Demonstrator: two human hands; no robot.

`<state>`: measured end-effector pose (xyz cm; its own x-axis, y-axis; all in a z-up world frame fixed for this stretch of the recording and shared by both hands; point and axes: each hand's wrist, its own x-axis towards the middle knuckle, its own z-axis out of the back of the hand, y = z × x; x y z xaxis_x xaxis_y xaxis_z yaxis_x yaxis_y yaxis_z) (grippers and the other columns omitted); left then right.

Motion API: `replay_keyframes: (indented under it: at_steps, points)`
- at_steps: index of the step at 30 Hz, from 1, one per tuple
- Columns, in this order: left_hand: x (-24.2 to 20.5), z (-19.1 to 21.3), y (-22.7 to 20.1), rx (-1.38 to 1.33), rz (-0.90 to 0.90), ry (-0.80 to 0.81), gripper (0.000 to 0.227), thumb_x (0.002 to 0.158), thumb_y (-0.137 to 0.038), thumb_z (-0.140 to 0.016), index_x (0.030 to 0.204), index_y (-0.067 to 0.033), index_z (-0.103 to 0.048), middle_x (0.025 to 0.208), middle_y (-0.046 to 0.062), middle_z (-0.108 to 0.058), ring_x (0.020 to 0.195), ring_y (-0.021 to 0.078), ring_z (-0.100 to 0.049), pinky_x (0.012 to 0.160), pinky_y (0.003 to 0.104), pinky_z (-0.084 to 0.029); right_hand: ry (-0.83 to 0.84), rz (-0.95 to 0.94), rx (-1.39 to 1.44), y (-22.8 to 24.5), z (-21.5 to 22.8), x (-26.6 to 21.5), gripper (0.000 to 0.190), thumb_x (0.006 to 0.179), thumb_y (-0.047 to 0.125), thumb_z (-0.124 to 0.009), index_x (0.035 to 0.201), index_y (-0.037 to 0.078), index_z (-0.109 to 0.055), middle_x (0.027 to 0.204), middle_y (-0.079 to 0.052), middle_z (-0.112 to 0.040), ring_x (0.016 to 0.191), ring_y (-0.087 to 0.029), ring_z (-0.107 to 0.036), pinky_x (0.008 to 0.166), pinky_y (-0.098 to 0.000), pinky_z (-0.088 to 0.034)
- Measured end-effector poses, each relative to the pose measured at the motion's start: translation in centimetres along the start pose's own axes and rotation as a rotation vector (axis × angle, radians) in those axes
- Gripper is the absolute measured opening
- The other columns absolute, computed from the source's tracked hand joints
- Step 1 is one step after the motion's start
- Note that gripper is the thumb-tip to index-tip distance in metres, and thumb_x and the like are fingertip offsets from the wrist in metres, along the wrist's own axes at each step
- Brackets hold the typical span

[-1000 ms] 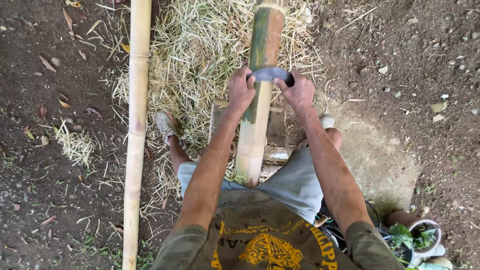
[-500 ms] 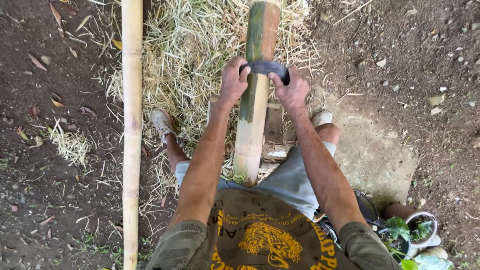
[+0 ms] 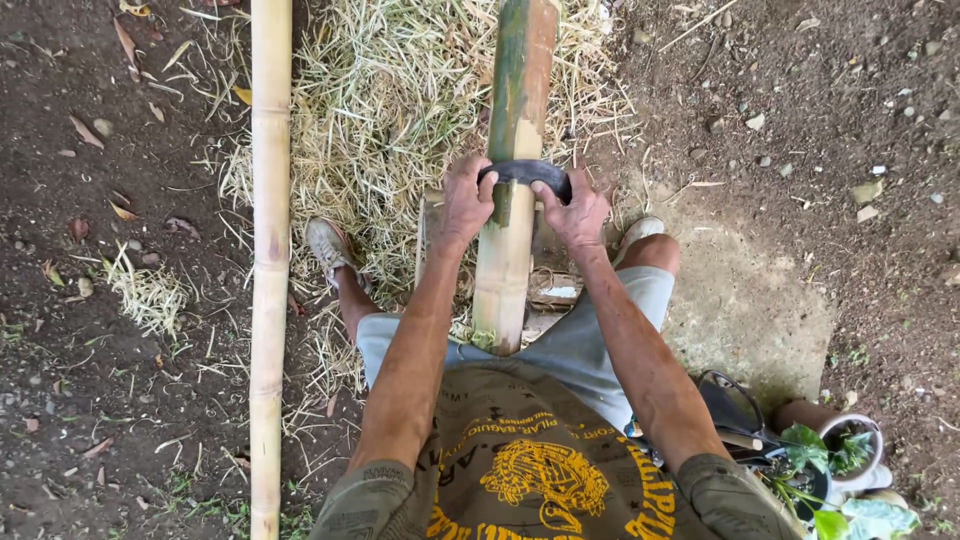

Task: Shave or plane the outer surface of a bamboo stalk using a curved blade.

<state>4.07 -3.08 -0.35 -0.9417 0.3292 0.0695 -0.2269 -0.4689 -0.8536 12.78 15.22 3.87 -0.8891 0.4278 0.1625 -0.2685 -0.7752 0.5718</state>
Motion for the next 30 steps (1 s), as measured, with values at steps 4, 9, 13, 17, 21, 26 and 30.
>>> replay_keyframes:
  at_steps: [4,9,13,17,21,26,30]
  points:
    - [-2.0,1.8,-2.5,0.014,0.021,-0.002,0.013,0.095,-0.012,-0.065,0.105,-0.0043,-0.062,0.104,0.013,-0.065,0.102,0.0317,-0.062,0.095,0.050,-0.044,0.002,0.017,-0.039,-0.4,-0.1,-1.6,0.053,0.086,0.054,-0.084,0.087,0.007,-0.061,0.064,-0.011,-0.066,0.060,-0.036,-0.069,0.059,-0.0464,-0.055]
    - [-5.3,0.0,0.0,0.029,-0.112,-0.099,0.012,0.096,-0.012,-0.064,0.106,-0.0051,-0.061,0.103,0.012,-0.065,0.105,0.0332,-0.061,0.099,0.052,-0.040,-0.030,0.041,0.015,0.3,0.8,-4.1,0.048,0.083,0.051,-0.084,0.096,0.008,-0.066,0.069,-0.014,-0.068,0.060,-0.036,-0.070,0.058,-0.0454,-0.056]
    - [-8.3,1.1,-1.8,-0.019,-0.021,-0.103,0.015,0.094,-0.011,-0.065,0.108,-0.0051,-0.063,0.104,0.015,-0.066,0.105,0.0363,-0.060,0.098,0.051,-0.041,0.035,0.023,0.011,-0.6,0.8,-6.3,0.048,0.086,0.051,-0.085,0.094,0.008,-0.065,0.071,-0.013,-0.070,0.065,-0.036,-0.071,0.061,-0.0443,-0.057]
    - [-12.9,1.5,-2.7,-0.035,0.077,-0.100,0.010,0.093,-0.008,-0.065,0.102,-0.0043,-0.063,0.098,0.018,-0.067,0.097,0.0395,-0.063,0.087,0.052,-0.046,0.167,0.086,0.039,0.6,3.2,-8.0,0.049,0.085,0.051,-0.081,0.098,0.007,-0.067,0.074,-0.015,-0.071,0.067,-0.035,-0.072,0.063,-0.0444,-0.057]
    - [-13.4,1.7,-2.5,-0.094,0.294,0.027,0.016,0.092,-0.004,-0.061,0.107,-0.0006,-0.065,0.096,0.023,-0.068,0.090,0.0408,-0.068,0.080,0.049,-0.053,0.363,0.072,-0.191,0.7,3.7,-6.7,0.064,0.077,0.062,-0.084,0.089,0.003,-0.064,0.065,-0.018,-0.069,0.064,-0.037,-0.071,0.063,-0.0466,-0.057]
    - [-8.5,0.8,-1.1,-0.076,0.402,0.151,0.024,0.088,0.002,-0.054,0.110,-0.0017,-0.063,0.095,0.019,-0.070,0.087,0.0331,-0.072,0.078,0.045,-0.057,0.519,-0.044,-0.201,2.6,4.1,-2.4,0.058,0.081,0.062,-0.079,0.100,0.008,-0.068,0.064,-0.016,-0.069,0.060,-0.034,-0.072,0.059,-0.0468,-0.056]
    - [-2.4,-0.1,-0.9,-0.073,0.232,0.068,0.012,0.096,-0.001,-0.060,0.107,-0.0006,-0.066,0.098,0.019,-0.070,0.089,0.0318,-0.069,0.083,0.044,-0.056,0.275,0.074,-0.142,-0.6,1.1,1.9,0.056,0.084,0.058,-0.083,0.092,0.005,-0.066,0.069,-0.013,-0.069,0.059,-0.029,-0.069,0.057,-0.0437,-0.056]
